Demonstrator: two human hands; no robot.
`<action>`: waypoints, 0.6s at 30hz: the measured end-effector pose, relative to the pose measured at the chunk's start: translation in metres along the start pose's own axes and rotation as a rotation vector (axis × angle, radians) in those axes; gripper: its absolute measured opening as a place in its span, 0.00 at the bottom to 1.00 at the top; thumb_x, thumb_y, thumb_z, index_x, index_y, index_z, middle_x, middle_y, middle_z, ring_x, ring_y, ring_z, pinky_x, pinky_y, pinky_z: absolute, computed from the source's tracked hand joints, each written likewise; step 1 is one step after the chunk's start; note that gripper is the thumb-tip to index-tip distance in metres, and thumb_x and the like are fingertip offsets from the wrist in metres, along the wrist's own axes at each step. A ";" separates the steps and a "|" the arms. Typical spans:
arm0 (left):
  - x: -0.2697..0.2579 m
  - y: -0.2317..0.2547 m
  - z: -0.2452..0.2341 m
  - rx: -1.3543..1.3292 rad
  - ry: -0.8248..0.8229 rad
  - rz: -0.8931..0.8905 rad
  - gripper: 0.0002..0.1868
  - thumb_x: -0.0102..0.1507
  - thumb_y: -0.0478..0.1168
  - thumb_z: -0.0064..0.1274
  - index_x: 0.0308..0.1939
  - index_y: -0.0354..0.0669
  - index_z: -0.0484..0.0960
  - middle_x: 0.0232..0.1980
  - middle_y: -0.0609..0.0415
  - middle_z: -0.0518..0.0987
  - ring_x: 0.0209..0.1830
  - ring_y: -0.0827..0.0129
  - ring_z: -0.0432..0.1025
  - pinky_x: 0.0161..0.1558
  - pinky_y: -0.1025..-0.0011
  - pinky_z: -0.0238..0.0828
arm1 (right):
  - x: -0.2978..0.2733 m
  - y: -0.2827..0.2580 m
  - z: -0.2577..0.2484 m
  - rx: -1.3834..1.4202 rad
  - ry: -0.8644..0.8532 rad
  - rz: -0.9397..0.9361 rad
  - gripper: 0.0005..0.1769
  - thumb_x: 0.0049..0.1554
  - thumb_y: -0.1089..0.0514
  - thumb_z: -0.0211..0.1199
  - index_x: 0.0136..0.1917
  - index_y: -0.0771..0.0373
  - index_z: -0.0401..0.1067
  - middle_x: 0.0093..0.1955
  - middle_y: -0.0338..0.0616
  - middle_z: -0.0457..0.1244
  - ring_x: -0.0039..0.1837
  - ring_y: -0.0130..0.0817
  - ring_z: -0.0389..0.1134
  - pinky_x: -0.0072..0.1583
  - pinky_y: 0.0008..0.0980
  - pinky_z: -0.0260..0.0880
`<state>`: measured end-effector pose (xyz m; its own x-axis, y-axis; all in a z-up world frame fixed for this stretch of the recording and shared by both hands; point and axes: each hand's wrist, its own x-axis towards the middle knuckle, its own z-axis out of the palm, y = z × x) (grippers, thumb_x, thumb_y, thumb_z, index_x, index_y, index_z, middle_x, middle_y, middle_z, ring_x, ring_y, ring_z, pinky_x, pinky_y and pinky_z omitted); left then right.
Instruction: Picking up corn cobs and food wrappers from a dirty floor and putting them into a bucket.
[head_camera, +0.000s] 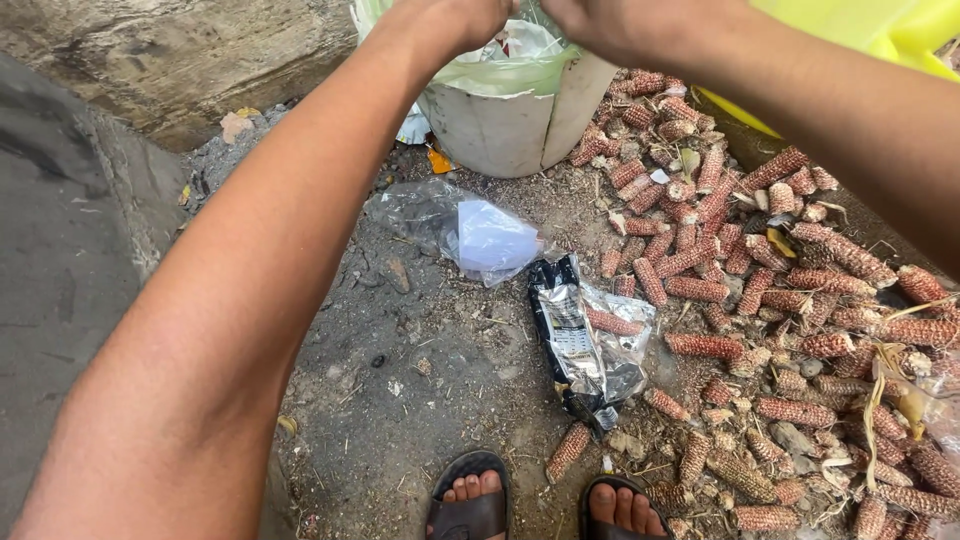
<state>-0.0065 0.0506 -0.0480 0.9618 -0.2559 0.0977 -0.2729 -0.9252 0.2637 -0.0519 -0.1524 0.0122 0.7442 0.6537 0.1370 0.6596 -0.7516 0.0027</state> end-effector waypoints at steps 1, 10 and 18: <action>0.003 -0.005 0.002 -0.015 0.037 0.037 0.17 0.69 0.51 0.50 0.51 0.46 0.85 0.42 0.41 0.84 0.40 0.51 0.80 0.41 0.53 0.76 | -0.008 -0.010 -0.006 -0.044 0.045 0.016 0.20 0.75 0.45 0.53 0.54 0.63 0.75 0.35 0.55 0.66 0.32 0.44 0.66 0.35 0.45 0.68; -0.058 0.031 -0.048 0.065 0.239 0.072 0.16 0.67 0.51 0.53 0.41 0.43 0.87 0.33 0.43 0.83 0.32 0.52 0.79 0.35 0.52 0.73 | -0.061 -0.065 0.015 -0.028 0.446 -0.559 0.16 0.67 0.52 0.65 0.41 0.62 0.70 0.36 0.47 0.64 0.40 0.43 0.68 0.41 0.43 0.70; -0.125 0.049 -0.045 0.212 0.585 0.408 0.15 0.68 0.47 0.54 0.39 0.37 0.81 0.35 0.42 0.81 0.33 0.52 0.78 0.32 0.55 0.74 | -0.095 -0.099 0.078 -0.059 -0.215 -0.548 0.19 0.61 0.44 0.59 0.44 0.64 0.72 0.36 0.48 0.67 0.48 0.45 0.69 0.44 0.46 0.75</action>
<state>-0.1406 0.0500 -0.0044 0.5994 -0.4547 0.6588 -0.5387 -0.8379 -0.0882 -0.1796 -0.1330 -0.0780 0.3054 0.9465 -0.1040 0.9515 -0.2990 0.0723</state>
